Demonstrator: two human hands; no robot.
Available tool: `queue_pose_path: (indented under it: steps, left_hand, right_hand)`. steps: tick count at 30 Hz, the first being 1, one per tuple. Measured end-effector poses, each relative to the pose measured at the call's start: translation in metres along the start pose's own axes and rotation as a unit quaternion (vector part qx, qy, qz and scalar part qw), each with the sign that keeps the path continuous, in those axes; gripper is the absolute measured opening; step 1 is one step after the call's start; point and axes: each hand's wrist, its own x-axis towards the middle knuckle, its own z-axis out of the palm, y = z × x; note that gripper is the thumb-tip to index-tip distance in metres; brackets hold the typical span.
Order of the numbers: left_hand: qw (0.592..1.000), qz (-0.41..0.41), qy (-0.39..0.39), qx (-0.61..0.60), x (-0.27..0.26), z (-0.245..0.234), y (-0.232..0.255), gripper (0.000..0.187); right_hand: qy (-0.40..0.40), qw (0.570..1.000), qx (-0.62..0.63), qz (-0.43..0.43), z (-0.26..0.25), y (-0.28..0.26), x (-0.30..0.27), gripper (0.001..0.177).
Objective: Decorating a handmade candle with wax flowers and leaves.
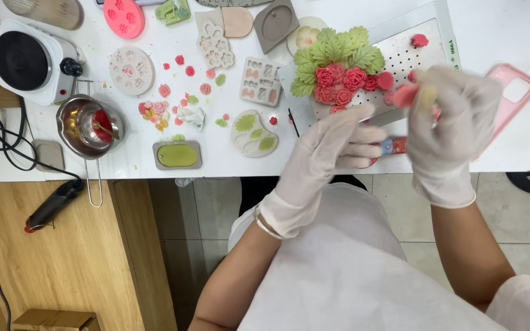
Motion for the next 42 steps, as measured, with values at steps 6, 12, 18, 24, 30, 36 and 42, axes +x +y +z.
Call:
queue_pose_path:
  steps: [6,12,18,24,30,36,42]
  left_hand:
    - [0.974,-0.039,-0.077,-0.210,0.010,-0.004,-0.029,0.032]
    - [0.992,0.045,-0.046,-0.106,0.019,-0.002,-0.012,0.039]
    - [0.990,0.134,-0.038,0.017,0.031,-0.013,-0.021,0.053]
    - [0.946,0.184,0.064,0.258,0.022,-0.025,0.004,0.055]
    - [0.862,0.269,0.153,0.402,0.042,-0.049,0.007,0.049]
    - [0.830,0.265,0.147,0.468,0.077,-0.062,-0.007,0.064]
    - [0.840,0.280,0.134,0.444,0.097,-0.067,-0.023,0.077]
  right_hand:
    - [-0.124,0.972,0.197,0.032,-0.027,-0.038,-0.003,0.029]
    - [-0.048,0.857,0.384,0.340,-0.027,-0.043,-0.005,0.028]
    - [-0.116,0.688,0.485,0.526,-0.009,-0.022,0.004,0.033]
    - [-0.161,0.776,0.368,0.486,0.006,-0.010,0.034,0.029]
    - [-0.262,0.869,0.227,0.353,0.019,-0.005,0.069,0.022]
    - [-0.321,0.862,0.168,0.355,0.028,-0.011,0.084,0.015]
    - [-0.309,0.886,0.154,0.309,0.031,-0.009,0.079,0.013]
